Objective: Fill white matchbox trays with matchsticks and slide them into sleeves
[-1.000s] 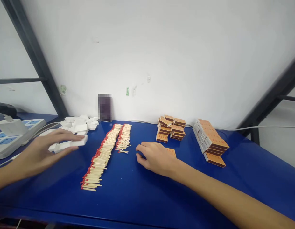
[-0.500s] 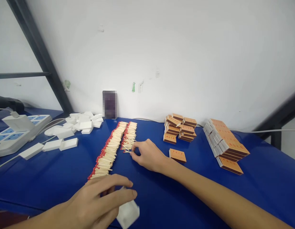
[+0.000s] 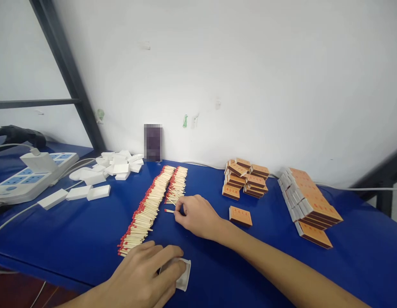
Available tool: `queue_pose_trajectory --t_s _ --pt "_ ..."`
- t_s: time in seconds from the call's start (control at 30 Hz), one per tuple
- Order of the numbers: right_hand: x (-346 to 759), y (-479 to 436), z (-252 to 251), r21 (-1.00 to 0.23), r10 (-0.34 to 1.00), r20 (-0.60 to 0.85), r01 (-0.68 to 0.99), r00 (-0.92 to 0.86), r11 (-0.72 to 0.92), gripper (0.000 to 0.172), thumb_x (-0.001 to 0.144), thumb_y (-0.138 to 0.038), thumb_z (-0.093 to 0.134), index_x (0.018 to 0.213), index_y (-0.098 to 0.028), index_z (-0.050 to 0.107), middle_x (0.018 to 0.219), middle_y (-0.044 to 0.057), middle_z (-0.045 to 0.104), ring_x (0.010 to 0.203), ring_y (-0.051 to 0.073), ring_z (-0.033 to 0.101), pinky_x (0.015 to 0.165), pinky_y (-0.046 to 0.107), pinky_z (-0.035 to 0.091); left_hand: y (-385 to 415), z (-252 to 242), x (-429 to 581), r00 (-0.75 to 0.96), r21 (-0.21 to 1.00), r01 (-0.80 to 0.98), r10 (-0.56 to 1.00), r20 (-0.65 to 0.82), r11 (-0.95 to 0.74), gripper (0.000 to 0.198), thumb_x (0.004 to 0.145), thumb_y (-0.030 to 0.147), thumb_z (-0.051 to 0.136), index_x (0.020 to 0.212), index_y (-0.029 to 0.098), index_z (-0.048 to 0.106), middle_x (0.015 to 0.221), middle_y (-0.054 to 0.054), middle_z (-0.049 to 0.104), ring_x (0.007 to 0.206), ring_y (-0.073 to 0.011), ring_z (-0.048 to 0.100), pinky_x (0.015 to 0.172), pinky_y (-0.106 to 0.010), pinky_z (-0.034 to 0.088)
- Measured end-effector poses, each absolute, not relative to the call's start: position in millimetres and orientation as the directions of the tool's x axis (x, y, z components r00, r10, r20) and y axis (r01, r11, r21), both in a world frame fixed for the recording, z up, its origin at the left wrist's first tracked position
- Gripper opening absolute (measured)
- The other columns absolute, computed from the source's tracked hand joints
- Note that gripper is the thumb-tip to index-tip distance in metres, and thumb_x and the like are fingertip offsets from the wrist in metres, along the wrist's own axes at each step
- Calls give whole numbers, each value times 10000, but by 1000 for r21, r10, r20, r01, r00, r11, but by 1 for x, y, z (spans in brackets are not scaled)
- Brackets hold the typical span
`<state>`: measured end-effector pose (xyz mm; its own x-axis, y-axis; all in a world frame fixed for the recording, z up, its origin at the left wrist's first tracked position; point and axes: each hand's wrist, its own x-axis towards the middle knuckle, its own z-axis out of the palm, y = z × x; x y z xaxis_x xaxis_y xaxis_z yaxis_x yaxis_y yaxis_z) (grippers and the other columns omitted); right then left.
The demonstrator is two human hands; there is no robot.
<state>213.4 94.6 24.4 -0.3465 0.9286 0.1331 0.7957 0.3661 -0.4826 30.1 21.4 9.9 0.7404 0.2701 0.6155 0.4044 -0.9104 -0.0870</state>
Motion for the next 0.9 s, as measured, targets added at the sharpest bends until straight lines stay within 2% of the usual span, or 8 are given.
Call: queue_pose_trajectory --t_s 0.23,0.33,0.47,0.63,0.9 --pt "209 93 20 -520 926 233 766 -297 377 45 771 -202 612 759 -200 569 531 -79 470 506 92 424 564 243 289 21 15 30 707 -134 408 220 672 -903 214 786 78 467 930 165 599 959 -71 718 517 -177 630 433 -306 491" --pt "210 94 21 -531 921 271 755 -280 385 36 824 -226 580 798 -201 583 538 -75 473 510 96 429 559 244 283 17 18 33 690 -133 408 209 693 -903 244 789 72 468 967 160 611 942 -71 720 539 -175 646 454 -302 509" --pt "207 99 22 -486 923 275 789 -269 375 117 874 -268 549 805 -208 622 556 -57 513 535 106 450 562 251 268 13 18 38 654 -127 400 186 734 -908 260 769 68 477 963 158 626 888 -59 725 545 -159 653 466 -273 498" --pt "205 104 20 -473 936 245 812 -253 343 133 869 -285 564 833 -217 672 575 -42 568 550 114 483 561 255 272 11 15 39 626 -117 400 177 760 -909 240 776 66 508 949 155 650 888 -56 737 532 -147 649 448 -267 456" --pt "211 107 15 -480 922 265 791 -281 379 145 864 -243 548 786 -203 664 557 -51 547 520 101 440 558 248 281 0 15 23 548 -67 447 214 809 -892 199 762 73 574 893 183 676 879 -23 748 573 -151 673 504 -282 510"
